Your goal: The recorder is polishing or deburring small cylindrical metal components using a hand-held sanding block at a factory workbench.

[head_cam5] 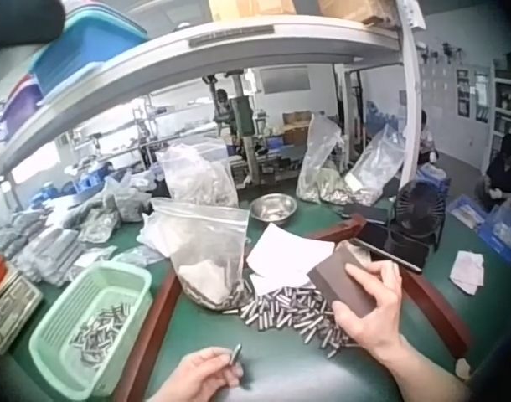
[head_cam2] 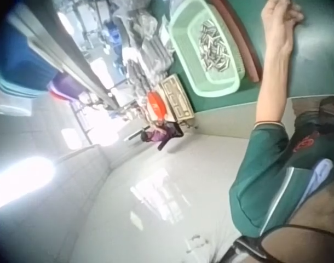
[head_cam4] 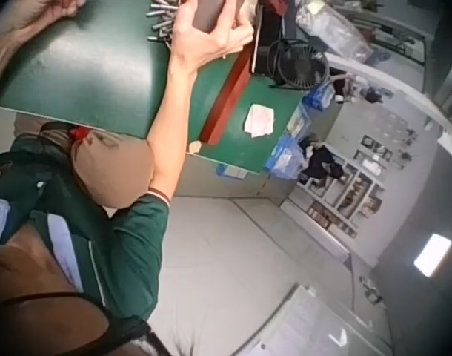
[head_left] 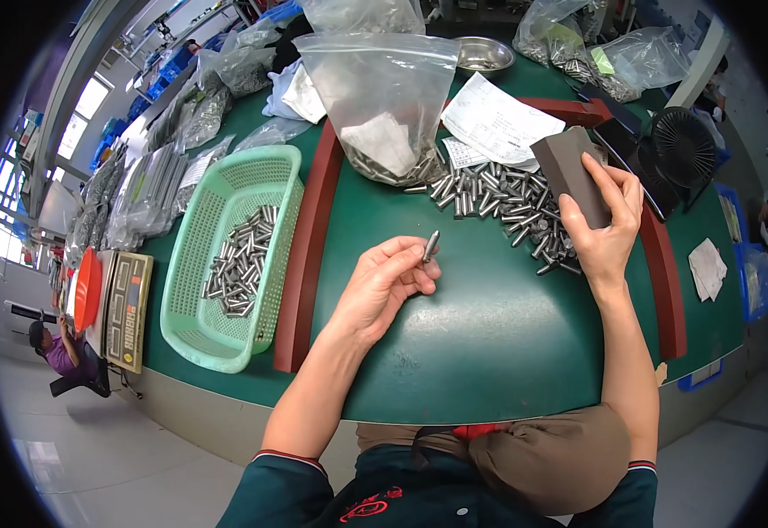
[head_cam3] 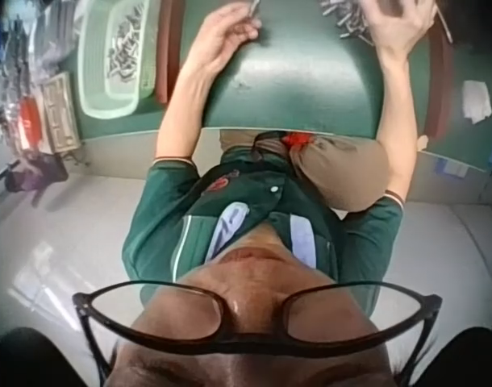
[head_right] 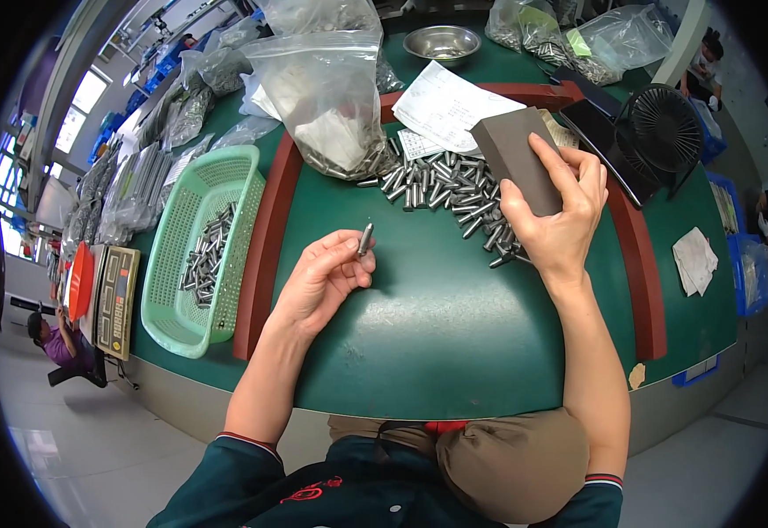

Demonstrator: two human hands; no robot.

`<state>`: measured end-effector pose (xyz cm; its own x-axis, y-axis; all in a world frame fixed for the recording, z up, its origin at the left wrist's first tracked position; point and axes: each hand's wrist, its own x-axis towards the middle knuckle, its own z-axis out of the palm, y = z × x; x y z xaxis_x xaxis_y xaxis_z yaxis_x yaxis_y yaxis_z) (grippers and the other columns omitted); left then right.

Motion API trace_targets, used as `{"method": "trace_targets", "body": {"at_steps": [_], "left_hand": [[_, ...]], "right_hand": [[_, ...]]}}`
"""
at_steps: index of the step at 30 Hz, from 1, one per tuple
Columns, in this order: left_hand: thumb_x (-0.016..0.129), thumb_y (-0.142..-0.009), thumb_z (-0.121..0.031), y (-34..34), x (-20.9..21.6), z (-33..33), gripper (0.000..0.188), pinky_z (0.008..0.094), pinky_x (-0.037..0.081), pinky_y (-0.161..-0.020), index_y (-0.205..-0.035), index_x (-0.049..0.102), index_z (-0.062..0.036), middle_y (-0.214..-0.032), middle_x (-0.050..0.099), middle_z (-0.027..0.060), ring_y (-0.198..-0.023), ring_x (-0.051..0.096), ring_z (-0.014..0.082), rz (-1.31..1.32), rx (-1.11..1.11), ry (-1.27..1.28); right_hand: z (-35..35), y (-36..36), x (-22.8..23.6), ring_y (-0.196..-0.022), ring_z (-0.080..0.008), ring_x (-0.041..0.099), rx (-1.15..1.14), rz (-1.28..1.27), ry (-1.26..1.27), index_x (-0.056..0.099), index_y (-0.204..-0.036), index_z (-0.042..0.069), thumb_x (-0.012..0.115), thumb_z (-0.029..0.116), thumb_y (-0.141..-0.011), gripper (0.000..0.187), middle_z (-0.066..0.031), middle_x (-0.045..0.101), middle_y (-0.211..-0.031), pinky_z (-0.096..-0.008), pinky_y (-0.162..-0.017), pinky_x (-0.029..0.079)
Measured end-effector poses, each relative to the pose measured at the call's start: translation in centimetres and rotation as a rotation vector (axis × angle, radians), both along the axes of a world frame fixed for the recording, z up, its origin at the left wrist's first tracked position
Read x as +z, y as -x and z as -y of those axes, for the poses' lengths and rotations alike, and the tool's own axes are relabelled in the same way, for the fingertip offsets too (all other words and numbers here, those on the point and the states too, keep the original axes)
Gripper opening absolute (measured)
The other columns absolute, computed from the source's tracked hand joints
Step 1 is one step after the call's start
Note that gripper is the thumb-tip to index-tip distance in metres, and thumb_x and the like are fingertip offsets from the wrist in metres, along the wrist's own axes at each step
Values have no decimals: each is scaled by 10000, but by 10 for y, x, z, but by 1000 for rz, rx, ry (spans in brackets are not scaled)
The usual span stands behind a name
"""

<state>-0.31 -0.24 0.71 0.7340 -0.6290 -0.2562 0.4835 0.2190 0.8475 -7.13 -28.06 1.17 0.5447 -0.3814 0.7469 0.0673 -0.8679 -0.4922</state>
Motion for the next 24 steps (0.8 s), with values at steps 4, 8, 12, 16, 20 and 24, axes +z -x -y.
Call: {"method": "trace_targets", "body": {"at_steps": [4, 8, 12, 16, 20, 24], "left_hand": [[561, -965, -167, 1, 0, 1, 206, 262, 520, -703, -1036, 621, 16, -835, 659, 97, -706, 612, 132, -21, -17, 18], [531, -973, -151, 1, -2, 0, 212, 262, 523, -707, -1046, 626, 24, -838, 664, 102, -700, 615, 136, -40, -21, 40], [530, -973, -153, 1, -4, 0, 220, 260, 524, -710, -1051, 623, 30, -840, 661, 102, -699, 613, 132, -42, -31, 47], [528, -978, -162, 1, -4, 0, 227, 259, 524, -711, -1053, 622, 31, -840, 660, 101, -698, 612, 129, -47, -38, 48], [553, -978, -180, 3, -1, 2, 233, 256, 521, -710, -1051, 626, 28, -838, 663, 96, -697, 613, 129, -49, -29, 63], [589, -966, -184, 7, 4, 5, 227, 254, 519, -706, -1041, 632, 25, -834, 666, 92, -696, 615, 128, 3, -8, -33]], "right_hand": [[0, 0, 1, -991, -259, 533, -2, -18, 28, 711, -1138, 90, 750, 190, -648, 501, -106, 569, -1034, -389, -888, 438], [0, 0, 2, -976, -268, 533, 2, 3, 16, 719, -1123, 105, 771, 218, -618, 520, -107, 563, -1013, -404, -887, 423], [-1, 2, 3, -1002, -251, 534, -3, -27, 51, 705, -1157, 82, 733, 177, -680, 486, -105, 576, -1053, -374, -896, 446], [0, 1, 2, -981, -260, 532, 3, -10, 27, 712, -1138, 92, 754, 199, -647, 505, -105, 568, -1028, -392, -879, 440], [-1, 1, 3, -948, -271, 531, 3, 8, 24, 719, -1116, 99, 773, 214, -607, 524, -108, 562, -996, -407, -861, 435], [-14, 1, 5, -931, -271, 541, 61, 1, 47, 719, -1106, 94, 767, 211, -592, 528, -112, 569, -986, -391, -860, 424]]}}
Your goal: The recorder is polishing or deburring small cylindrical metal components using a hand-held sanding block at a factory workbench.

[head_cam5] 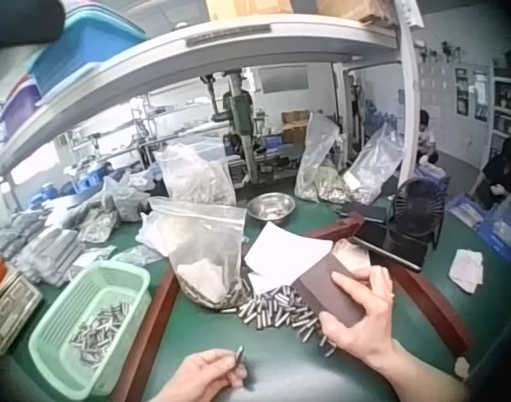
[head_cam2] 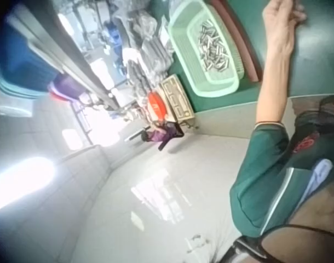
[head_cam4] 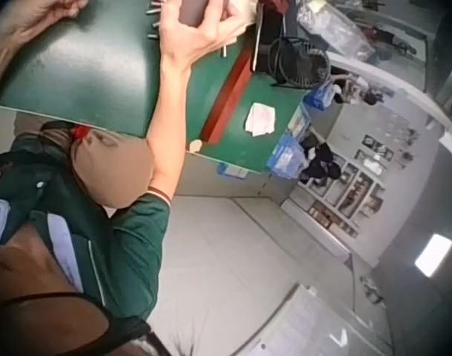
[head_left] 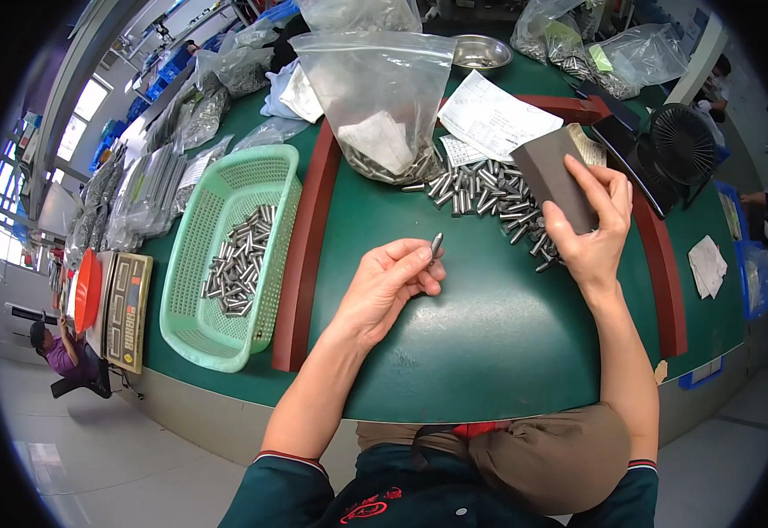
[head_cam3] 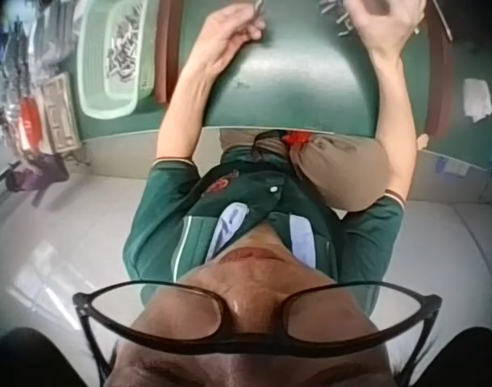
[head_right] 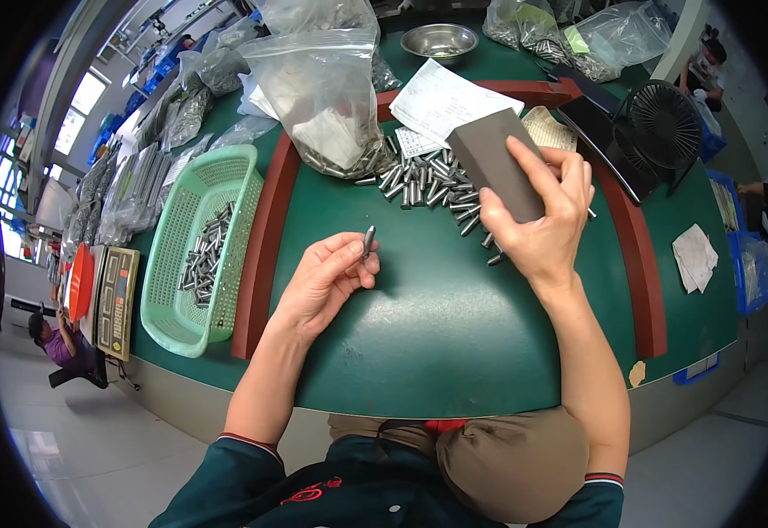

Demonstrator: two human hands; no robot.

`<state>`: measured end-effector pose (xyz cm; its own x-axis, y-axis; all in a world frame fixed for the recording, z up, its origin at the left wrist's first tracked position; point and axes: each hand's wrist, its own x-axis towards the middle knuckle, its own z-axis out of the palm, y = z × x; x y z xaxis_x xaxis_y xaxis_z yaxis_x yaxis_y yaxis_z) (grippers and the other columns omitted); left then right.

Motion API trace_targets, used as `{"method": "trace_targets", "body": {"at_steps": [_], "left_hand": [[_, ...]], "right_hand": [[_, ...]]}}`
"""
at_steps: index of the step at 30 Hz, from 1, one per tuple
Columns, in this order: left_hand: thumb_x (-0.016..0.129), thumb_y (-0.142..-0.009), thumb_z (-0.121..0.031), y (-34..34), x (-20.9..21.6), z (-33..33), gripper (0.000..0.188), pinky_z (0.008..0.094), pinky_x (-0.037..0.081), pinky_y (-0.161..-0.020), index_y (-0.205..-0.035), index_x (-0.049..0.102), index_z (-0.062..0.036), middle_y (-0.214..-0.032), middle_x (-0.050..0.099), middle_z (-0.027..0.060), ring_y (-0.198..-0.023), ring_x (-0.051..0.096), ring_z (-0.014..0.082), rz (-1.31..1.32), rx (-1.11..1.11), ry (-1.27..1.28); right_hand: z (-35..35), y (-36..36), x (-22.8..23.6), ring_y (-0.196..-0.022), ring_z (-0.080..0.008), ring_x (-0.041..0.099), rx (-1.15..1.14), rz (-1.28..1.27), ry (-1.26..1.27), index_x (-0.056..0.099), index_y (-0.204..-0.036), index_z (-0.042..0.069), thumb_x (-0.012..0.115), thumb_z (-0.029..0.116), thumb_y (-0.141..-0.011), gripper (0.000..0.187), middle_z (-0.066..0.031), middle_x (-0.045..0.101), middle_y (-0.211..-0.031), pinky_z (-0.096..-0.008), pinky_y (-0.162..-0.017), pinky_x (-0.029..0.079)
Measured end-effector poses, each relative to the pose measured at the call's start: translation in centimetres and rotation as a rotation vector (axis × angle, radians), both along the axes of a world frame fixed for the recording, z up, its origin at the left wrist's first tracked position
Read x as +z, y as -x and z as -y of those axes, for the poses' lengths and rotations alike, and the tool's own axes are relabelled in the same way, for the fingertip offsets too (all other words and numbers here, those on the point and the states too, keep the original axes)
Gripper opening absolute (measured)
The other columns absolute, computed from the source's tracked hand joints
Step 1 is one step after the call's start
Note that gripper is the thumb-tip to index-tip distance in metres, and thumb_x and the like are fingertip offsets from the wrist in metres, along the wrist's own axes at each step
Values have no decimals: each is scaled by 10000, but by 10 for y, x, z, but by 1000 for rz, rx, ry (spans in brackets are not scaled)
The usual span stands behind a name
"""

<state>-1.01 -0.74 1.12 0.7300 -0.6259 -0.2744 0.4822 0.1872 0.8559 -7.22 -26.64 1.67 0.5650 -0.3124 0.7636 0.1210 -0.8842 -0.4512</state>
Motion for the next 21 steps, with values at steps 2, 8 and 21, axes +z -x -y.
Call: {"method": "trace_targets", "body": {"at_steps": [2, 8, 21], "left_hand": [[615, -949, -203, 1, 3, 2, 233, 253, 505, -681, -1021, 629, 18, -810, 646, 77, -682, 595, 121, 16, -2, -28], [604, -950, -188, -2, -1, -1, 217, 248, 502, -669, -1008, 629, 20, -784, 642, 77, -657, 587, 124, -16, -8, 28], [627, -932, -175, 6, -3, 6, 200, 235, 480, -584, -936, 636, 24, -744, 639, 87, -609, 579, 130, -95, -74, 122]], "right_hand": [[-11, 1, 0, -930, -267, 540, 66, -20, 35, 713, -1109, 102, 765, 209, -579, 544, -114, 572, -1004, -382, -823, 416], [-32, 11, 10, -897, -287, 536, 271, -97, 129, 697, -1127, 50, 728, 194, -531, 614, -151, 570, -1042, -383, -824, 436], [-48, 7, 6, -873, -292, 530, 371, -27, 162, 703, -1128, 89, 737, 233, -508, 638, -158, 581, -1040, -390, -783, 409]]}}
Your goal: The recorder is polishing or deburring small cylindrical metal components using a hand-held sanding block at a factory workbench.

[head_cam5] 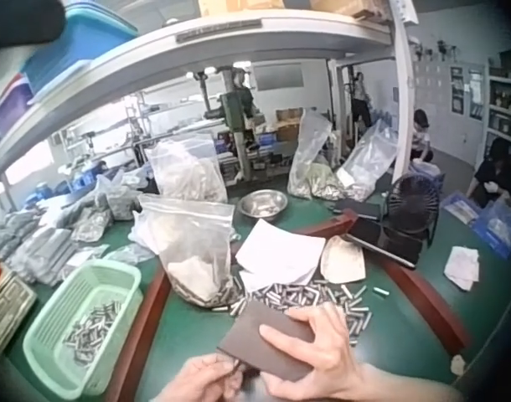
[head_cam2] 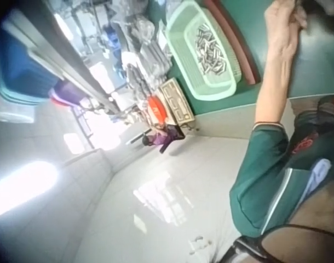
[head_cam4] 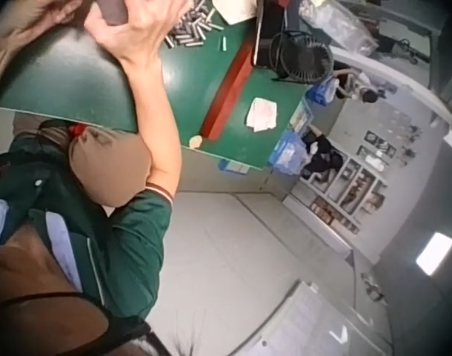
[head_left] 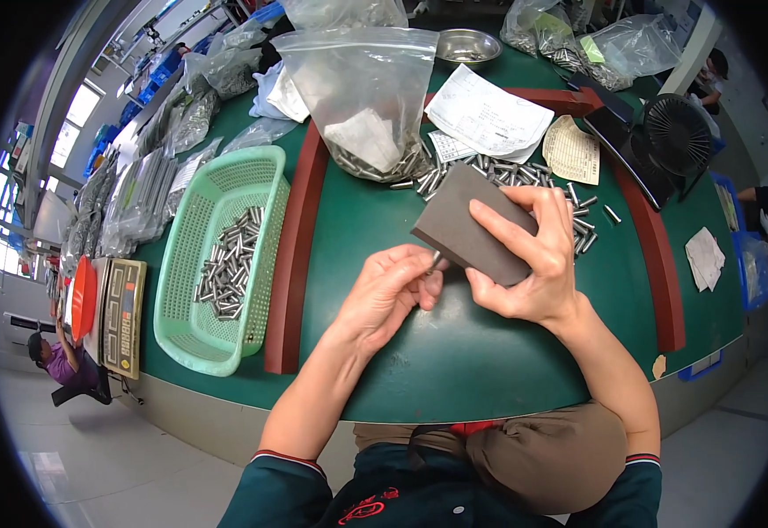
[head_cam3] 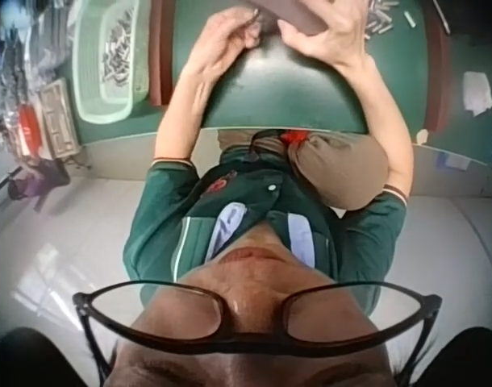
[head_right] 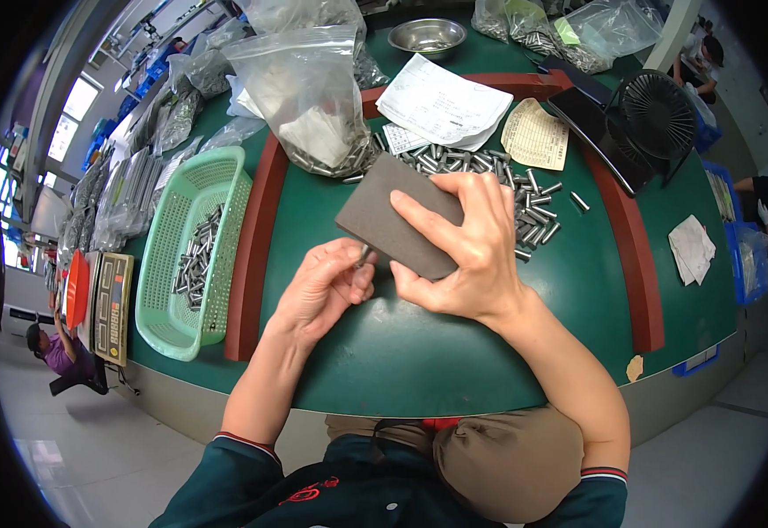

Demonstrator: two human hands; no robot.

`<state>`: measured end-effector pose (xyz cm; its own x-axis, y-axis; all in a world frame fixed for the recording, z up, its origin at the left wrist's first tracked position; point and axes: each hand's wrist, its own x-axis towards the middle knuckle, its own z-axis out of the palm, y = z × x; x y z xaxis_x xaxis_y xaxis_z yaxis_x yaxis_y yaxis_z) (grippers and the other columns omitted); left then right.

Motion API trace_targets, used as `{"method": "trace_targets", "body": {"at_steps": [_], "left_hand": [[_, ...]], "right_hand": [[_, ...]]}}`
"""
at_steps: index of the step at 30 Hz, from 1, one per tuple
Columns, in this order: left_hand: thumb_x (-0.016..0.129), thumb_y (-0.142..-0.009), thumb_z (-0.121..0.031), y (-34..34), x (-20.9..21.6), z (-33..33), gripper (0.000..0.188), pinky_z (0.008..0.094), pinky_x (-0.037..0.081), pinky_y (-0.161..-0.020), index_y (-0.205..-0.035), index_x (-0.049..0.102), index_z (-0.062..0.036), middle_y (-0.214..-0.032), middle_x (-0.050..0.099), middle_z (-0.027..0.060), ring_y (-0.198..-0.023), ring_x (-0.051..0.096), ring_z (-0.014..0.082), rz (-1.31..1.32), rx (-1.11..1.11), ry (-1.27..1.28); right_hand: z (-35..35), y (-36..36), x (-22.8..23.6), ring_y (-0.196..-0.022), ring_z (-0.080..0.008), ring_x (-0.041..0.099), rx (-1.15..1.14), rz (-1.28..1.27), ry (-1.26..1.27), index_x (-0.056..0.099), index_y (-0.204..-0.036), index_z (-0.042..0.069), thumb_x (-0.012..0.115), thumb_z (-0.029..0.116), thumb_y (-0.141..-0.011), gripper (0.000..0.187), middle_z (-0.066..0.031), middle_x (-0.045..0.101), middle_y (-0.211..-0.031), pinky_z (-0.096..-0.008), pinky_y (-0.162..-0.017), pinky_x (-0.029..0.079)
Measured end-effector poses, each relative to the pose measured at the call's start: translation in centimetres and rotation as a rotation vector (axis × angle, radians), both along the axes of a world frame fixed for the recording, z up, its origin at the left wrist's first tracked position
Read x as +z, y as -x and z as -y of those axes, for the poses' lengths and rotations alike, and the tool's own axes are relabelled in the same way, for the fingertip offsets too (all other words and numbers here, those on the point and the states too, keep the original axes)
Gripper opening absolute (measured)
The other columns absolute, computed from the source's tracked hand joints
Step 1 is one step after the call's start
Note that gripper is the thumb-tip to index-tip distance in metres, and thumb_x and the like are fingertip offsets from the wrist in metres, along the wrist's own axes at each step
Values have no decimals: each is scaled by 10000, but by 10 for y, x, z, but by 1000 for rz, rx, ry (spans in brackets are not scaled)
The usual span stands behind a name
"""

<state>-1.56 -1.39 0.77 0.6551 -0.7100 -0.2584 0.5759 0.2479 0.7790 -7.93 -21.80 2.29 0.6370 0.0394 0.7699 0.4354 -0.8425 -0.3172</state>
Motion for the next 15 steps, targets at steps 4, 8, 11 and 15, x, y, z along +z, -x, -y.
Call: {"method": "trace_targets", "body": {"at_steps": [4, 8, 11, 15], "left_hand": [[624, -933, -175, 7, 3, 6, 199, 233, 466, -560, -935, 637, 24, -738, 637, 81, -597, 572, 119, 77, -66, -89], [620, -936, -162, 4, 4, 4, 197, 237, 467, -553, -911, 638, 32, -728, 636, 79, -577, 569, 121, 19, 11, 18], [633, -928, -145, 13, 9, 8, 178, 235, 482, -577, -900, 641, 30, -725, 651, 79, -592, 595, 123, 190, -81, -159], [616, -948, -144, 15, 7, 14, 178, 246, 505, -649, -971, 657, 27, -773, 665, 80, -647, 622, 125, 191, -144, -131]], "right_hand": [[-4, -2, 3, -853, -288, 533, -22, 24, 10, 703, -1128, 91, 739, 231, -500, 645, -155, 579, -1035, -381, -768, 418], [-2, 5, 2, -884, -279, 526, -13, -3, -55, 716, -1099, 132, 758, 267, -508, 608, -136, 566, -1021, -397, -768, 372], [-5, 0, 2, -885, -278, 526, -17, 6, -81, 722, -1083, 124, 762, 273, -507, 597, -138, 561, -995, -393, -771, 369], [6, -8, 5, -911, -285, 534, -84, -16, -319, 717, -1087, 71, 768, 229, -564, 549, -123, 565, -992, -387, -822, 432]]}}
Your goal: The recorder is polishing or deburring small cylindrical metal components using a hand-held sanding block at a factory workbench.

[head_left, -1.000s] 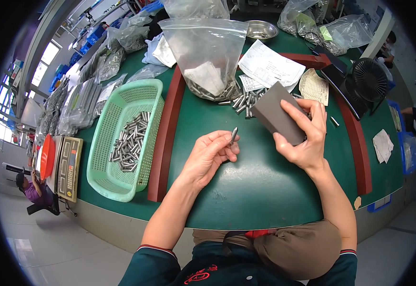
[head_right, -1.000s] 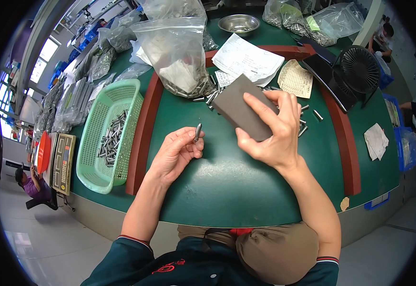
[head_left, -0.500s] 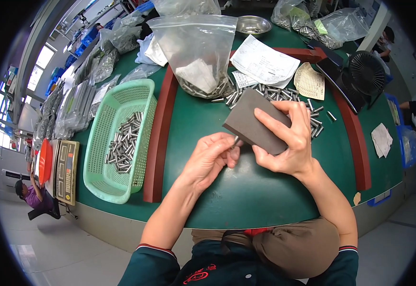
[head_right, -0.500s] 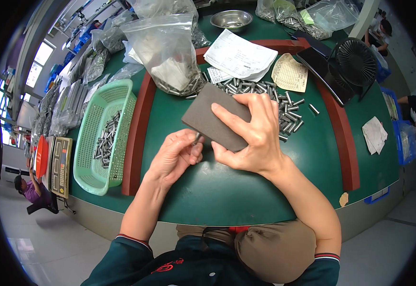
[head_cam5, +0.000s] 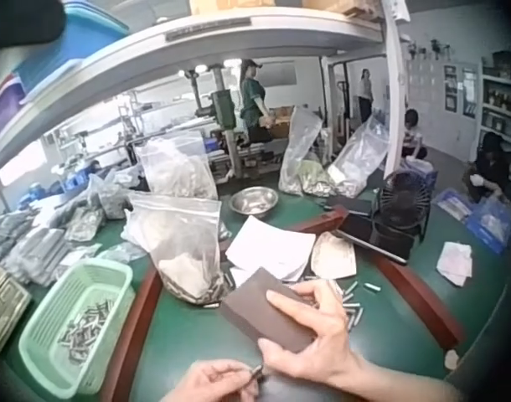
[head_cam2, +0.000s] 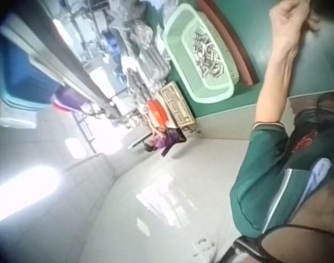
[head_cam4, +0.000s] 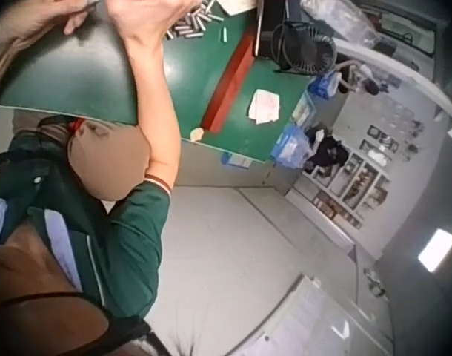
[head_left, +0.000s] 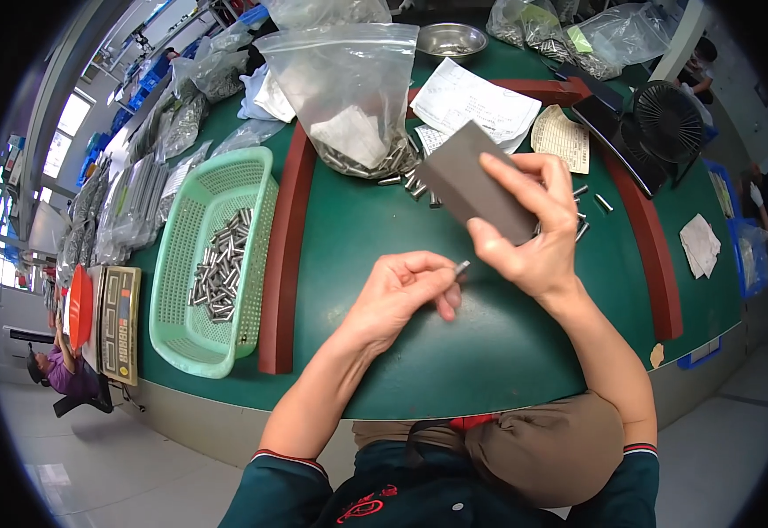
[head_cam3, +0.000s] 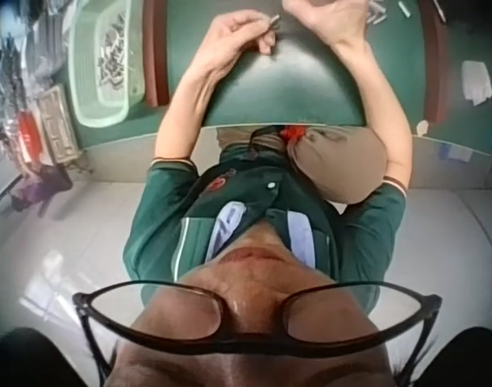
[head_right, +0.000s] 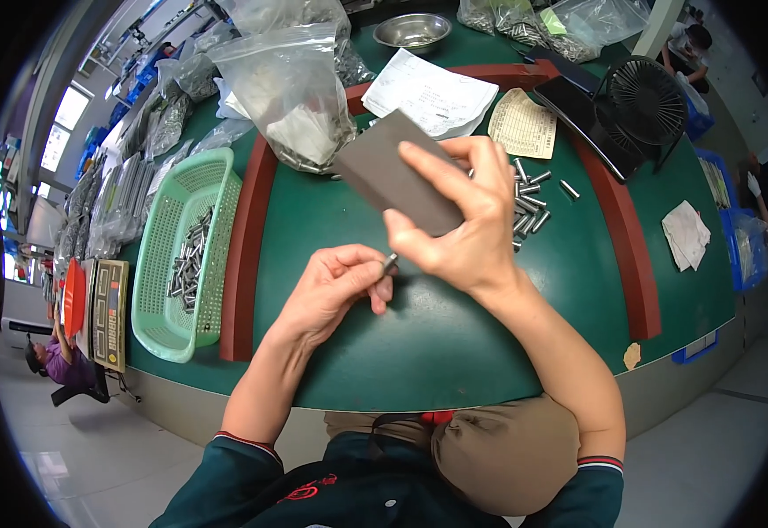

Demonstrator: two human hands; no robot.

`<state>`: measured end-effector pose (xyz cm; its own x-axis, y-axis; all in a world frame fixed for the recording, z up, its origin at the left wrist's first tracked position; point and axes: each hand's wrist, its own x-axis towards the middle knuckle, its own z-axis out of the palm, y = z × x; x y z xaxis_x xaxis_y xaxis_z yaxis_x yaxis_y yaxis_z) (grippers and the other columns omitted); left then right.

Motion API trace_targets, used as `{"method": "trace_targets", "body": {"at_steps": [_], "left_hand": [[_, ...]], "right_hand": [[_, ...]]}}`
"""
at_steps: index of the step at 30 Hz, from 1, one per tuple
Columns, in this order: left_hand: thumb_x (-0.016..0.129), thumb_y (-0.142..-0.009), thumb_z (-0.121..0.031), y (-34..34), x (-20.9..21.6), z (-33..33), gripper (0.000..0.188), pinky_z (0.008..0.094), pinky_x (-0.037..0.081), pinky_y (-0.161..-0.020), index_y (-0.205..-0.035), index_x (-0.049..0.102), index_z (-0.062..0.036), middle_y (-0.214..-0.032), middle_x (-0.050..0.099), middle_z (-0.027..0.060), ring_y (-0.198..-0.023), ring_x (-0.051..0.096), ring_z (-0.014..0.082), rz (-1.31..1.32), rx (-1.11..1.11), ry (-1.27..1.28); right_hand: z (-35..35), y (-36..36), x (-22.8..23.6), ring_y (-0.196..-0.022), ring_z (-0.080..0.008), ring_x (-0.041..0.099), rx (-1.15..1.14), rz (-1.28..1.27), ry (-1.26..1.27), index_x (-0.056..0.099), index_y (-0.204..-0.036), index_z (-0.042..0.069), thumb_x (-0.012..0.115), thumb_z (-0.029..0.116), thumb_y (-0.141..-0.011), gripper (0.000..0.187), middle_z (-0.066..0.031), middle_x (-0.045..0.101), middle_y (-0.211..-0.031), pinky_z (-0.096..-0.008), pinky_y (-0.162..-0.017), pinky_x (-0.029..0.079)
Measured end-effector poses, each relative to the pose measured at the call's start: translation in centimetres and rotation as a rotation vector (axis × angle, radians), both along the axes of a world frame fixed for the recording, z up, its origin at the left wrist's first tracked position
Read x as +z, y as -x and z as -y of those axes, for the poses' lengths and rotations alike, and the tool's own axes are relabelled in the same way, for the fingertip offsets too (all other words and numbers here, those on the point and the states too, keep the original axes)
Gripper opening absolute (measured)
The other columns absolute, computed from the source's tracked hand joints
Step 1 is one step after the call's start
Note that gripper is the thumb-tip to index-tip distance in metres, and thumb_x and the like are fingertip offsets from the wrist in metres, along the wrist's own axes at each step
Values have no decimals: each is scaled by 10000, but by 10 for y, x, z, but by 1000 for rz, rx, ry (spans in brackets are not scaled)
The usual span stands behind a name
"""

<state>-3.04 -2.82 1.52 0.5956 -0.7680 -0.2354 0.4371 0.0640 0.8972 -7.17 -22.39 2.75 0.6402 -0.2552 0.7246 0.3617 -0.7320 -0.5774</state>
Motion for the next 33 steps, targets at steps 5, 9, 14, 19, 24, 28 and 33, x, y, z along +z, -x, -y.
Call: {"method": "trace_targets", "body": {"at_steps": [5, 9, 14, 19, 24, 28, 33], "left_hand": [[624, -945, -176, -11, -6, -14, 217, 263, 510, -680, -1016, 646, 28, -790, 646, 85, -662, 606, 134, -70, 82, 34], [632, -939, -180, -13, -7, -15, 219, 261, 505, -666, -1015, 648, 24, -789, 642, 84, -649, 597, 137, -114, 127, 54], [633, -937, -180, -14, -5, -16, 221, 259, 493, -657, -1019, 645, 25, -787, 630, 76, -653, 581, 135, -153, 124, 82], [594, -955, -173, -16, -7, -18, 223, 260, 455, -646, -1048, 628, 26, -755, 575, 48, -641, 536, 123, -343, 117, 166], [579, -962, -186, -15, -8, -19, 236, 262, 445, -639, -1058, 618, 26, -738, 557, 47, -633, 532, 123, -389, 101, 193], [570, -967, -189, -15, -9, -19, 236, 264, 437, -625, -1054, 615, 25, -728, 546, 42, -623, 522, 121, -440, 93, 215], [608, -953, -226, -9, -12, -12, 253, 269, 464, -652, -1014, 645, 17, -733, 589, 44, -629, 542, 126, -459, -80, 196]], "right_hand": [[22, 6, -4, -932, -241, 554, -77, -60, -276, 712, -1110, 45, 763, 187, -623, 510, -112, 566, -1000, -349, -840, 456], [20, 5, -11, -948, -264, 541, -74, -60, -24, 717, -1090, 58, 768, 201, -589, 523, -122, 557, -995, -366, -856, 439], [16, 9, -6, -919, -258, 532, -50, -67, 178, 698, -1132, 47, 737, 172, -581, 566, -130, 553, -1023, -354, -824, 456], [14, 9, -7, -929, -279, 526, -11, -69, 210, 702, -1123, 54, 745, 198, -555, 587, -143, 555, -1035, -372, -834, 440], [12, 9, -6, -916, -283, 527, 39, -61, 234, 704, -1119, 53, 738, 211, -522, 619, -149, 564, -1037, -378, -833, 428], [10, 10, -4, -889, -281, 529, 117, -14, 260, 703, -1123, 68, 739, 213, -500, 640, -154, 574, -1031, -365, -802, 412], [-3, 5, -5, -878, -290, 525, 142, 41, 276, 711, -1118, 107, 753, 245, -503, 632, -155, 574, -1037, -383, -773, 409]]}}
